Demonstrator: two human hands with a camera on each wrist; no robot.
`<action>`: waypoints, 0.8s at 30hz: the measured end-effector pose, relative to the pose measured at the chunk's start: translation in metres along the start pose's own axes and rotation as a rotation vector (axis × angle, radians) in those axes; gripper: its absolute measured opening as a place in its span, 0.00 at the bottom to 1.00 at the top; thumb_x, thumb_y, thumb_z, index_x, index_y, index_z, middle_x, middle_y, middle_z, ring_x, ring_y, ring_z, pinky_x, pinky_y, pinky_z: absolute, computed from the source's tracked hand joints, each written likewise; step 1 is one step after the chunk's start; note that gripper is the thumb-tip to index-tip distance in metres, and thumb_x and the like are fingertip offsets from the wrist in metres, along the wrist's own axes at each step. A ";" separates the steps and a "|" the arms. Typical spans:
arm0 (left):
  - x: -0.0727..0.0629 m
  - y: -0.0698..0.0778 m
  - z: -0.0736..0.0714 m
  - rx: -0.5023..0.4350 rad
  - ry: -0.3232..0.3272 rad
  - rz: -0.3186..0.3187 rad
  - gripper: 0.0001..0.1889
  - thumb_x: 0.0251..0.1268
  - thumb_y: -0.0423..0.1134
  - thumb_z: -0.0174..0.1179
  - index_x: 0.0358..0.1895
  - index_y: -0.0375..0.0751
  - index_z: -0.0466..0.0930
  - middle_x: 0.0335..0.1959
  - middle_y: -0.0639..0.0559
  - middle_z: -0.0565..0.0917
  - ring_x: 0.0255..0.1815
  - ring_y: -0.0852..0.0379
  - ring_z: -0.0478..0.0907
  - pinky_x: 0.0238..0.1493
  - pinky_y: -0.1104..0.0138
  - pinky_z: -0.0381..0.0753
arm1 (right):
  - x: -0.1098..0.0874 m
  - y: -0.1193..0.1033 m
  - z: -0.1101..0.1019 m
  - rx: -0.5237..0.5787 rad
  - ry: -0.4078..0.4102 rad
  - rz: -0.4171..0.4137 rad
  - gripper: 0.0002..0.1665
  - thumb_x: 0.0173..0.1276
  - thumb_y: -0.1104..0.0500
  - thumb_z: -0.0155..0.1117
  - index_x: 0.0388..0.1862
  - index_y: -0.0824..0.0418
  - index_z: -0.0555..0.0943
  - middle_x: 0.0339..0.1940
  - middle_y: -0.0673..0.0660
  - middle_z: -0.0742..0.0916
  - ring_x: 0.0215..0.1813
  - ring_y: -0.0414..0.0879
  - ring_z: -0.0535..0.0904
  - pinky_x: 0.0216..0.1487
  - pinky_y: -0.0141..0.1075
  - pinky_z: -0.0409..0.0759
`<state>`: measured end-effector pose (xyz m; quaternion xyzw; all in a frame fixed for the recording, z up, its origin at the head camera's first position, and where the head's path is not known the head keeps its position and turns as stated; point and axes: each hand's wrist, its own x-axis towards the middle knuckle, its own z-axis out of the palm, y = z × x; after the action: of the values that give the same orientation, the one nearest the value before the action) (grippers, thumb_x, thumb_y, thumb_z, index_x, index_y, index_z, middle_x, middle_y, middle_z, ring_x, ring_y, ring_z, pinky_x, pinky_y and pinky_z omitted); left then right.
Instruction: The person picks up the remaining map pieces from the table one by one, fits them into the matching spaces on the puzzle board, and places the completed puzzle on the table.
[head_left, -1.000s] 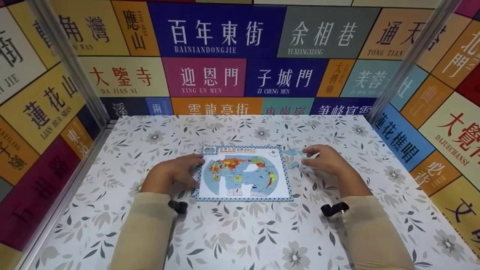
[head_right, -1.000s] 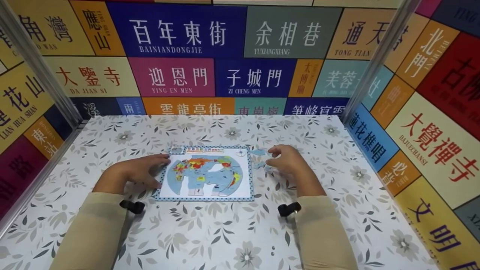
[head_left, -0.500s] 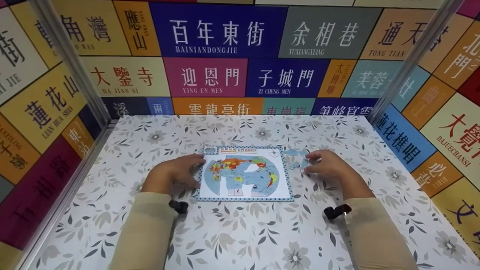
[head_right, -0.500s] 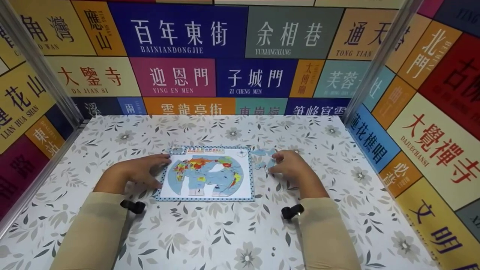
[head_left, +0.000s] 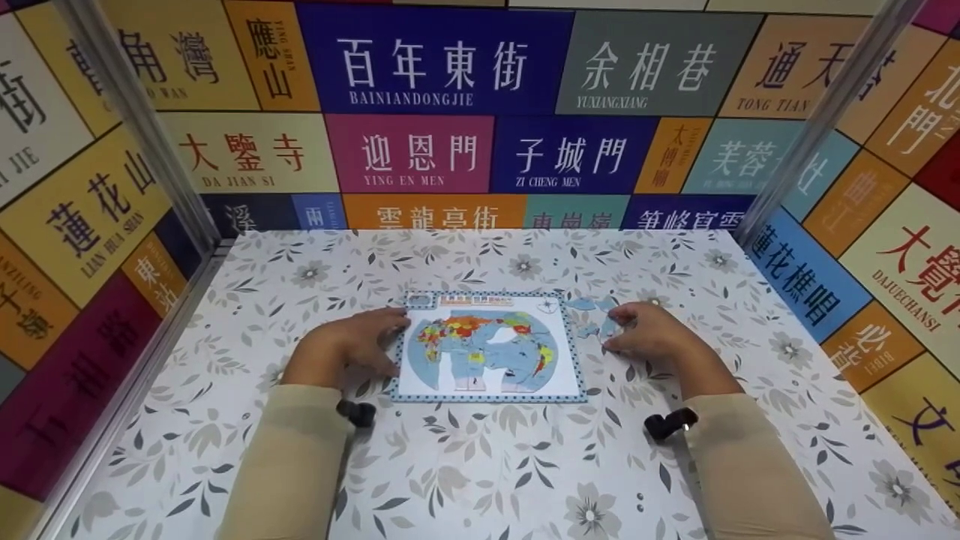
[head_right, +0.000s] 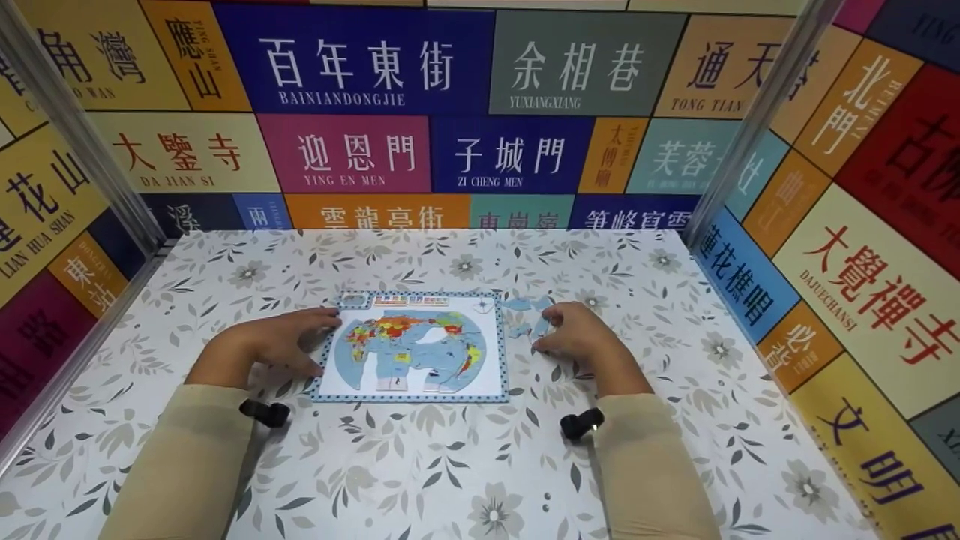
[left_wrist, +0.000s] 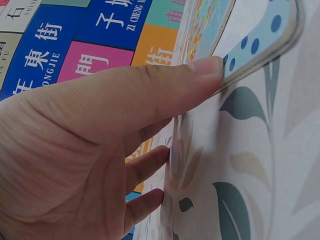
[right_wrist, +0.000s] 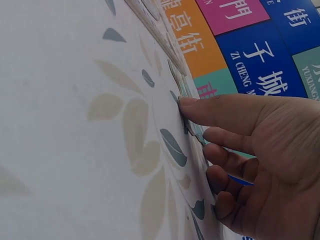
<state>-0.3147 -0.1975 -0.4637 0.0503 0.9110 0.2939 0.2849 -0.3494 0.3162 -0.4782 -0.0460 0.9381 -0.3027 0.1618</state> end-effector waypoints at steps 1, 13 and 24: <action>0.000 0.000 0.000 0.003 0.000 0.002 0.53 0.52 0.42 0.84 0.83 0.67 0.65 0.91 0.64 0.51 0.93 0.44 0.40 0.90 0.38 0.43 | 0.000 0.000 0.000 -0.001 -0.001 -0.001 0.49 0.65 0.45 0.81 0.79 0.61 0.73 0.76 0.67 0.78 0.78 0.65 0.72 0.83 0.61 0.67; 0.001 0.001 0.002 0.053 0.015 0.001 0.53 0.52 0.44 0.84 0.83 0.66 0.65 0.90 0.65 0.52 0.93 0.45 0.41 0.90 0.38 0.45 | 0.002 0.001 0.001 -0.025 -0.007 -0.023 0.51 0.64 0.45 0.81 0.80 0.63 0.71 0.78 0.69 0.77 0.81 0.67 0.69 0.84 0.61 0.66; -0.001 0.001 0.000 0.043 0.007 0.005 0.53 0.52 0.45 0.84 0.83 0.66 0.65 0.90 0.65 0.51 0.93 0.45 0.40 0.90 0.37 0.44 | 0.002 -0.002 0.003 0.080 -0.018 0.055 0.52 0.61 0.50 0.83 0.81 0.60 0.70 0.78 0.67 0.75 0.81 0.64 0.68 0.86 0.58 0.64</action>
<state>-0.3142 -0.1969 -0.4632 0.0576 0.9180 0.2750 0.2799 -0.3508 0.3129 -0.4802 -0.0162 0.9247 -0.3348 0.1802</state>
